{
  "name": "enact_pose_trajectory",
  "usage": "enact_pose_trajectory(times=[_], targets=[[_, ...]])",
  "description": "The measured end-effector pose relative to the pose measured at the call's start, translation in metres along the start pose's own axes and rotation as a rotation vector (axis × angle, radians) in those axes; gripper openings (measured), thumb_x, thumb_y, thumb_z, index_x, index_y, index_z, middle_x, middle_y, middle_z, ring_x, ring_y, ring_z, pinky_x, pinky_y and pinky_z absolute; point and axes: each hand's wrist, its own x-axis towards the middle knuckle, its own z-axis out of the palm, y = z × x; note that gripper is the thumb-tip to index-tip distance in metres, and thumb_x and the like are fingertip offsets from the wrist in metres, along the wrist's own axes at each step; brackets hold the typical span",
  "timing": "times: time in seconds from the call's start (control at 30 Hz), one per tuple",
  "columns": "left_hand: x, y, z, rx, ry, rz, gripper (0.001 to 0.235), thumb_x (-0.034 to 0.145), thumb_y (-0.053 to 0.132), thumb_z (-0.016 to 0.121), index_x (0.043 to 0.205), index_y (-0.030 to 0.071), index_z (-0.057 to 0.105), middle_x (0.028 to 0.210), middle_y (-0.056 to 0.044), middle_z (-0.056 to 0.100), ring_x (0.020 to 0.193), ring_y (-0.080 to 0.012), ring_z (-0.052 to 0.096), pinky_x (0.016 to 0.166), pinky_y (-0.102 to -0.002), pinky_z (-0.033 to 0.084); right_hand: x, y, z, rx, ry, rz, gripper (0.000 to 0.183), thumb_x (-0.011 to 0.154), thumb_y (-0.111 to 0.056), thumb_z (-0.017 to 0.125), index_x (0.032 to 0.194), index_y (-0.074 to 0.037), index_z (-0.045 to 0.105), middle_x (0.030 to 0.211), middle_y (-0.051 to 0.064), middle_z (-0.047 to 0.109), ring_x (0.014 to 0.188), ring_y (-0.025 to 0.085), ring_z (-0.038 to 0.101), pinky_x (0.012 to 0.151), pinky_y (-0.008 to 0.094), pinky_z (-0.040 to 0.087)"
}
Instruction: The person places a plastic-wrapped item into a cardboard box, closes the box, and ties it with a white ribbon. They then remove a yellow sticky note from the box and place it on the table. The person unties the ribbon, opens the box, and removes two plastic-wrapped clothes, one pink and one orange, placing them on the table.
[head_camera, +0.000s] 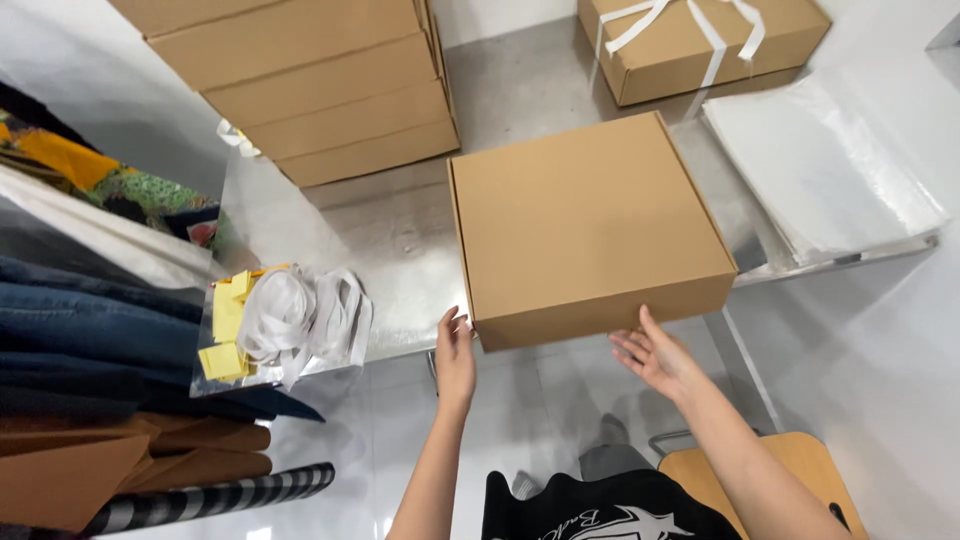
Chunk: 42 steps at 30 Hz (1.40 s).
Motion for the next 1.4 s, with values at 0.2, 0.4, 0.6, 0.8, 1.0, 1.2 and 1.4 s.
enact_pose_trajectory(times=[0.2,0.4,0.6,0.8,1.0,1.2,1.4], targets=[[0.004,0.028,-0.008,-0.285,0.019,-0.191,0.065,0.116,0.052,0.021,0.155,0.01,0.052,0.15,-0.019,0.063,0.129,-0.0391,0.065,0.105,-0.049,0.052,-0.061,-0.006,0.003,0.036,0.129,-0.261,0.038,0.11,-0.032,0.066,0.12,0.001,0.049,0.118,0.007,0.044,0.115,0.026,0.051,0.101,0.045,0.051],[0.058,0.008,0.012,-0.239,-0.019,-0.254,0.075,0.101,0.053,0.041,0.171,0.033,0.022,0.153,0.0,0.051,0.12,-0.0175,0.062,0.074,-0.035,0.051,-0.034,-0.026,-0.013,-0.02,0.237,-0.632,0.042,0.102,-0.022,0.077,0.068,-0.016,0.053,0.074,-0.006,0.049,0.083,0.004,0.057,0.09,0.033,0.062],[0.13,-0.053,0.044,0.06,0.07,0.161,0.04,0.094,0.024,0.067,0.132,0.013,0.062,0.122,-0.014,0.064,0.103,-0.0272,0.069,0.093,-0.04,0.057,-0.012,-0.114,0.059,-0.128,0.152,-0.905,0.041,0.111,-0.028,0.071,0.075,-0.018,0.054,0.077,-0.009,0.054,0.084,0.001,0.057,0.082,0.023,0.051],[0.12,0.03,0.039,0.136,-0.033,0.017,0.038,0.096,0.026,0.064,0.133,0.03,0.071,0.16,-0.008,0.035,0.153,-0.0244,0.042,0.126,-0.041,0.035,0.057,-0.216,0.152,-0.102,0.07,-1.068,0.037,0.112,-0.035,0.072,0.083,-0.018,0.057,0.089,-0.006,0.066,0.088,0.001,0.06,0.081,0.022,0.058],[0.176,0.038,0.044,0.292,0.065,0.08,0.047,0.096,0.022,0.058,0.142,0.021,0.06,0.157,-0.014,0.043,0.154,-0.0282,0.039,0.124,-0.044,0.036,0.094,-0.311,0.233,-0.36,-0.092,-1.218,0.039,0.121,-0.033,0.063,0.085,-0.022,0.053,0.085,-0.014,0.043,0.088,0.001,0.037,0.082,0.023,0.033],[0.187,-0.027,0.069,0.226,0.191,-0.009,0.064,0.105,0.034,0.054,0.161,0.01,0.033,0.137,-0.018,0.05,0.111,-0.0309,0.059,0.107,-0.041,0.045,0.16,-0.324,0.271,-0.689,-0.285,-1.19,0.026,0.108,-0.027,0.062,0.131,-0.021,0.072,0.159,0.017,0.056,0.162,0.017,0.03,0.122,0.032,0.031],[0.136,0.08,0.068,0.773,0.338,0.578,0.066,0.093,0.012,0.073,0.155,0.009,0.051,0.146,-0.024,0.05,0.142,-0.0461,0.049,0.115,-0.054,0.044,0.165,-0.285,0.215,-0.838,-0.306,-0.992,0.036,0.108,-0.02,0.064,0.145,-0.021,0.067,0.174,0.015,0.031,0.158,0.038,0.029,0.125,0.054,0.034]])
